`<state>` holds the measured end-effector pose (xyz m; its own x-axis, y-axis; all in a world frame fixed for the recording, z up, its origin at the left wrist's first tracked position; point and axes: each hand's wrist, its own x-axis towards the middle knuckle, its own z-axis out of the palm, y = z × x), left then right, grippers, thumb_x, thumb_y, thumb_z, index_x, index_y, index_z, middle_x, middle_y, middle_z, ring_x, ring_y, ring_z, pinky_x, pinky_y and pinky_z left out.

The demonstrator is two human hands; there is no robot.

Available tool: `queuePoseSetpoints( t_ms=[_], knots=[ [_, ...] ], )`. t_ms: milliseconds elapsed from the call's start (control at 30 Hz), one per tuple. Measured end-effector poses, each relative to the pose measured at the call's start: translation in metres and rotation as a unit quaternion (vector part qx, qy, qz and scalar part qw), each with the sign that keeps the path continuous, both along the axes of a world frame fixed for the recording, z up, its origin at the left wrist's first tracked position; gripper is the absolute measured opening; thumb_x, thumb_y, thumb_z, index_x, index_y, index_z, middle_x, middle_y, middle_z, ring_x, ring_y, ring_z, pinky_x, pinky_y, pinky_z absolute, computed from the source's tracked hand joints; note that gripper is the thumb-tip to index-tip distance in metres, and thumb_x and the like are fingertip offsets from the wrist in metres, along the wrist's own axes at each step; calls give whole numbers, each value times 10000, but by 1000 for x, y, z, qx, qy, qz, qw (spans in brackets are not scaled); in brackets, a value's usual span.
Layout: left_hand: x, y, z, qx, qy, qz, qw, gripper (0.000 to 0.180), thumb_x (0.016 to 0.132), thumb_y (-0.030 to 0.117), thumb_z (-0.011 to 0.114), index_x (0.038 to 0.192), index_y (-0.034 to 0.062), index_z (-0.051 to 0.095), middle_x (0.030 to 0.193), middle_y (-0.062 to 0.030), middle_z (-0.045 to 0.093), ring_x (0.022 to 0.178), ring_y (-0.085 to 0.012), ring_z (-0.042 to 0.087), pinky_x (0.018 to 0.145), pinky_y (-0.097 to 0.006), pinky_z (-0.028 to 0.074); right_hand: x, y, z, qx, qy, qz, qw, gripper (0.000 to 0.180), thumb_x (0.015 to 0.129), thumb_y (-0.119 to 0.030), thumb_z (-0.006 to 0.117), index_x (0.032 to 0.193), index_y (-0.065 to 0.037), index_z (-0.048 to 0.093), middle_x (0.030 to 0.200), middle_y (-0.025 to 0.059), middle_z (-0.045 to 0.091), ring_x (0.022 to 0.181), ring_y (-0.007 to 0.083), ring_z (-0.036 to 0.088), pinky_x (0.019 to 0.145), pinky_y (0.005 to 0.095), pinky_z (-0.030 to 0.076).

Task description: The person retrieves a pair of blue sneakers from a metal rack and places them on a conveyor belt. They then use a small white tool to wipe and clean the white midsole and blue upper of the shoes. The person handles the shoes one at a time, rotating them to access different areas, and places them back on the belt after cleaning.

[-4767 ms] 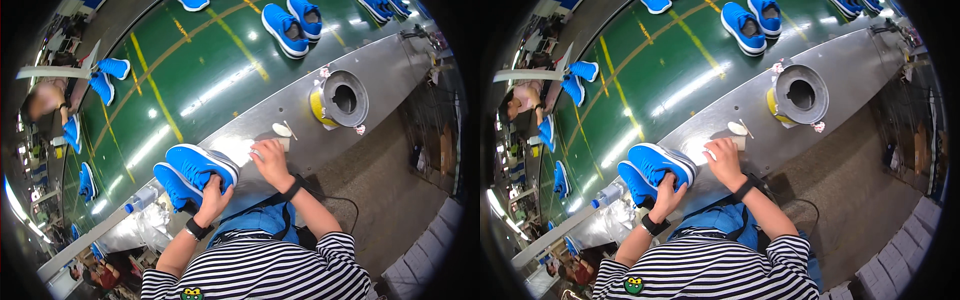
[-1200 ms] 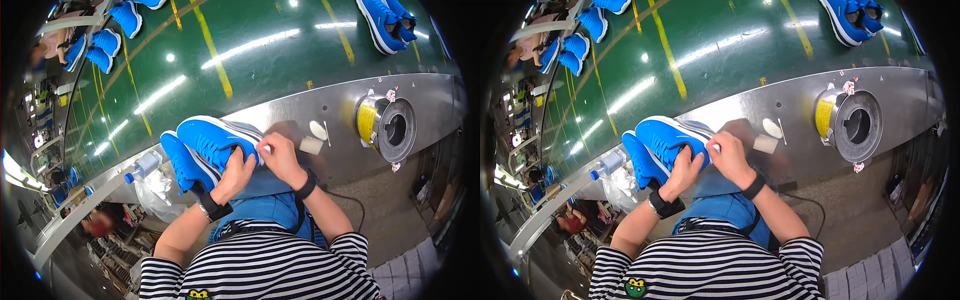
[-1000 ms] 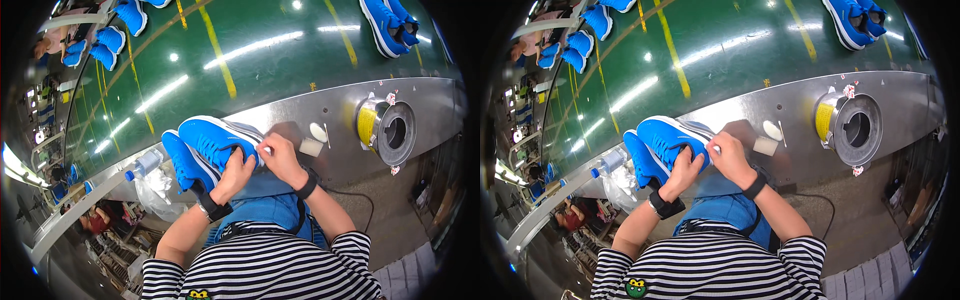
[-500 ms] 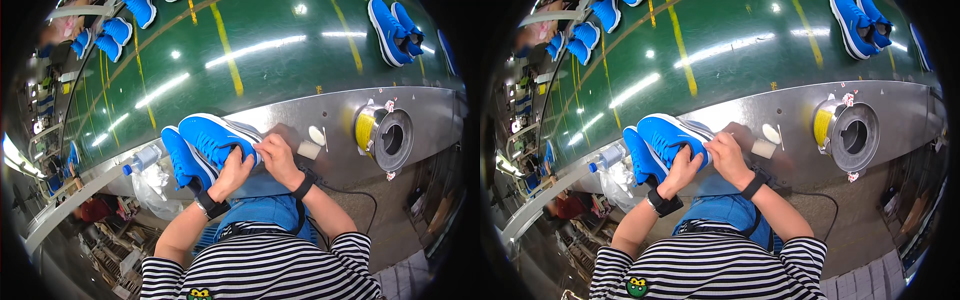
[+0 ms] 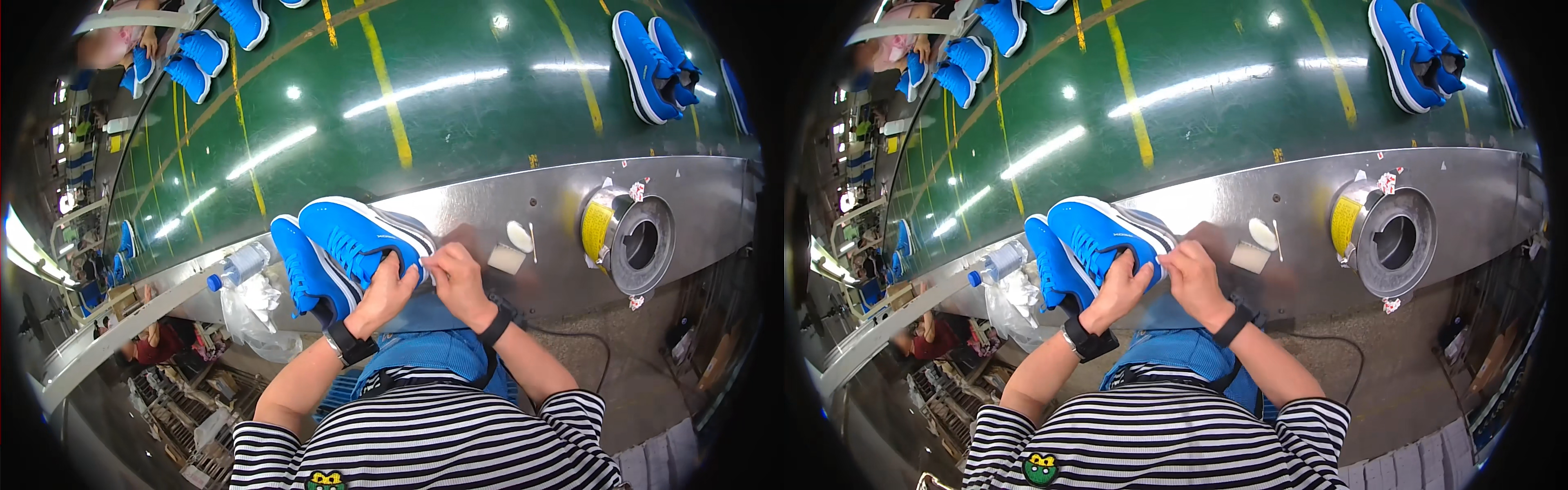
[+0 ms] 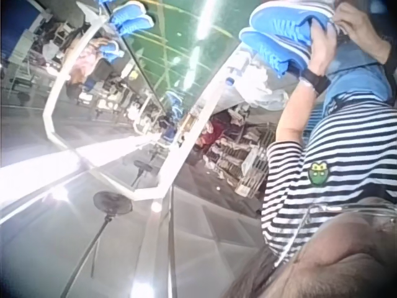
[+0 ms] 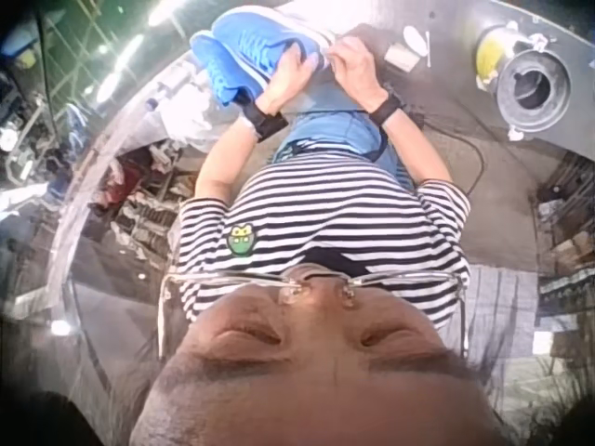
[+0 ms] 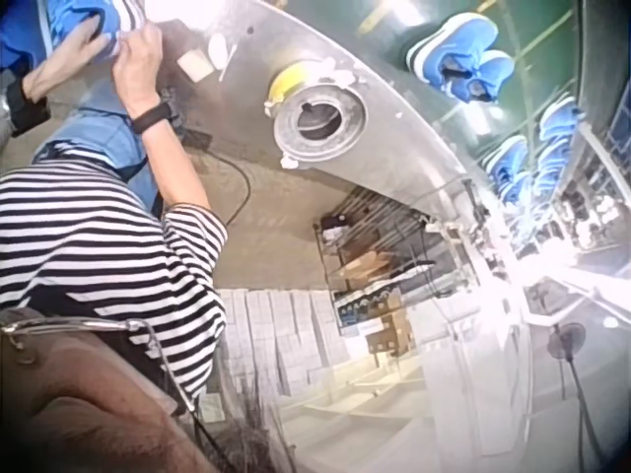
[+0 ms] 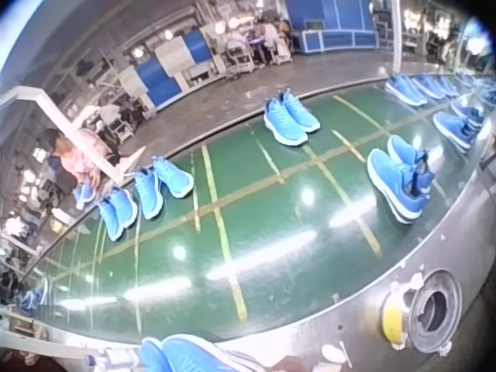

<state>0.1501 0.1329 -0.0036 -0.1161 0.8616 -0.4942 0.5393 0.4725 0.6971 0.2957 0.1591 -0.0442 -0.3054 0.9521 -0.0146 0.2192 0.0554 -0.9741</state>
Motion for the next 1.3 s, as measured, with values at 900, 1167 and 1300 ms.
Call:
queuePoseSetpoints(
  t_ms=[900, 1167, 1300],
  knots=[
    [-4, -47, 1, 10, -89, 63, 994, 225, 872, 125, 556, 1048, -14, 549, 941, -162, 616, 864, -249, 594, 779, -350, 465, -12, -28, 10, -189, 56, -57, 979, 72, 748, -3, 675, 786, -29, 619, 763, 59, 586, 693, 149, 584, 621, 266, 470],
    [-4, -55, -1, 100, -47, 38, 993, 208, 862, 160, 576, 970, -15, 544, 828, -155, 576, 773, -249, 560, 723, -362, 450, -31, -8, 11, -66, 8, -56, 996, 67, 740, -24, 668, 775, -58, 621, 749, 91, 544, 681, 255, 530, 611, 358, 425],
    [-5, -57, 6, 45, -44, 42, 997, 230, 870, 161, 572, 1009, -18, 536, 827, -142, 557, 766, -222, 538, 712, -350, 441, -41, 7, 5, -16, -33, 15, 999, 63, 737, -75, 670, 776, -87, 621, 775, 82, 545, 792, 280, 524, 706, 393, 390]
  ],
)
